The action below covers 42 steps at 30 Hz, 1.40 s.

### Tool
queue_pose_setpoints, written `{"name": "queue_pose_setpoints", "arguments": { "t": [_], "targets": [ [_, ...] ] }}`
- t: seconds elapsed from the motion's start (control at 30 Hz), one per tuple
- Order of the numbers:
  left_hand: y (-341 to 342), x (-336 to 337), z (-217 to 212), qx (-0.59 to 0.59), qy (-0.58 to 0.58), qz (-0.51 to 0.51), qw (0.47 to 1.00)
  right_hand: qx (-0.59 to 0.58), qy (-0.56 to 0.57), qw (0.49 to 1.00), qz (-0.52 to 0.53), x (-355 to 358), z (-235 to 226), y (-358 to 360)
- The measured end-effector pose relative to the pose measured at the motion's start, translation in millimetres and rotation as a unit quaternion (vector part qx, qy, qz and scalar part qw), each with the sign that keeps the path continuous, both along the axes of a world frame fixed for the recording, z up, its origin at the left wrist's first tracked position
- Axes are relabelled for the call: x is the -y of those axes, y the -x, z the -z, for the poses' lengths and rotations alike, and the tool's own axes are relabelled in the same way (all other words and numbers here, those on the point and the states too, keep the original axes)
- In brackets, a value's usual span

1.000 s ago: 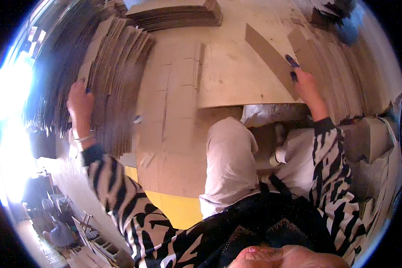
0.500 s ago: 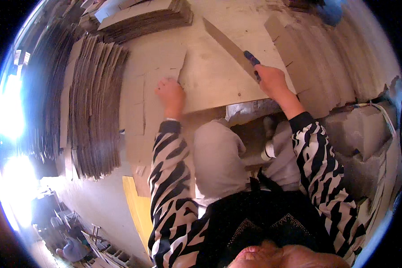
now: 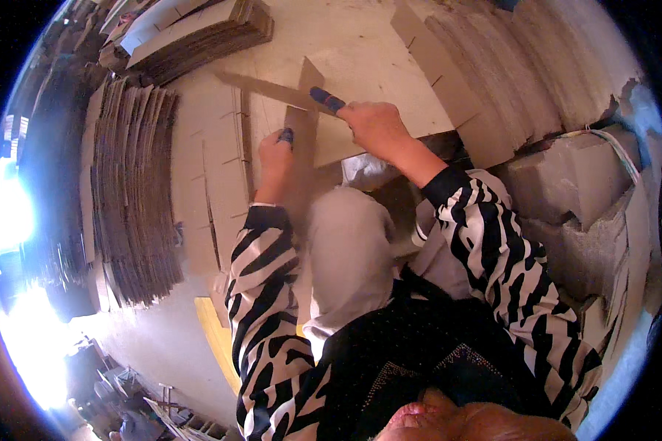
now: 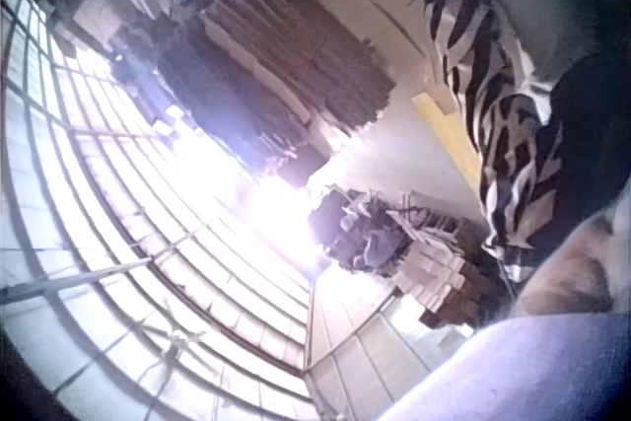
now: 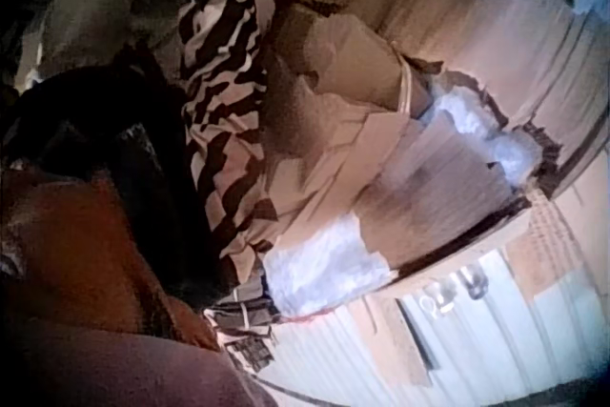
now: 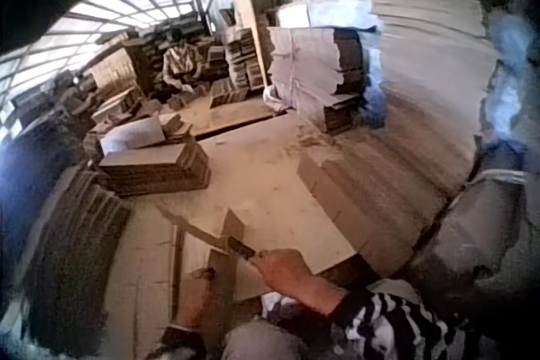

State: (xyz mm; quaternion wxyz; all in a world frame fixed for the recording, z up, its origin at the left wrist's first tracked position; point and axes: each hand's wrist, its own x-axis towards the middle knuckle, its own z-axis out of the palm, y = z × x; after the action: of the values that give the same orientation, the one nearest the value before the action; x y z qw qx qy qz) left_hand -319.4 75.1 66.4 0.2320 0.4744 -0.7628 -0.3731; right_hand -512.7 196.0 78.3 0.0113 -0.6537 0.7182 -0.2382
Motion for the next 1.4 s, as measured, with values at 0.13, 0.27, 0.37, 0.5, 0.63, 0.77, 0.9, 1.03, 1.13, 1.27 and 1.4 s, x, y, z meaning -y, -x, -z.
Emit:
{"name": "queue_pose_setpoints", "arguments": {
  "t": [0.13,0.27,0.37,0.5,0.63,0.77,0.9,1.03,1.13,1.27,1.4],
  "targets": [
    [18.0,-3.8,0.5,0.060,0.100,0.082,0.990,-0.027,-0.009,1.000,0.011,-9.4,-1.0,17.0],
    [26.0,-11.6,-4.0,0.082,0.122,0.082,0.986,-0.029,0.041,0.999,-0.005,-11.4,-18.3,11.9],
    [39.3,-18.1,-1.7,0.073,0.053,0.113,0.989,-0.039,-0.073,0.997,0.010,-12.6,16.7,24.0],
    [29.9,-19.5,-3.0,0.016,-0.023,0.217,0.976,-0.033,-0.055,0.998,0.008,-10.6,-4.8,16.7],
    [24.0,10.9,6.9,0.076,0.121,0.224,0.964,-0.026,-0.106,0.994,0.034,-12.7,-16.5,19.4],
    [-32.4,84.1,3.8,0.419,0.322,-0.072,0.846,-0.012,-0.150,0.988,0.046,-8.9,-23.8,18.1],
    [-38.6,71.8,24.3,0.505,0.320,-0.081,0.798,-0.006,-0.156,0.987,0.039,-9.5,-24.1,21.5],
    [-32.6,58.3,15.6,0.414,0.393,-0.048,0.820,-0.004,-0.091,0.996,0.023,-7.9,-13.0,21.3],
    [-45.2,71.8,21.6,0.287,0.352,-0.037,0.890,-0.005,0.005,1.000,-0.027,-5.4,-7.7,16.7],
    [-30.6,61.8,5.4,0.273,0.331,-0.077,0.900,-0.029,0.058,0.997,-0.040,-7.0,-16.1,11.9],
    [-22.1,36.2,15.5,0.407,0.485,-0.061,0.771,-0.012,0.052,0.998,-0.014,-5.4,-10.2,19.0]
  ]
}}
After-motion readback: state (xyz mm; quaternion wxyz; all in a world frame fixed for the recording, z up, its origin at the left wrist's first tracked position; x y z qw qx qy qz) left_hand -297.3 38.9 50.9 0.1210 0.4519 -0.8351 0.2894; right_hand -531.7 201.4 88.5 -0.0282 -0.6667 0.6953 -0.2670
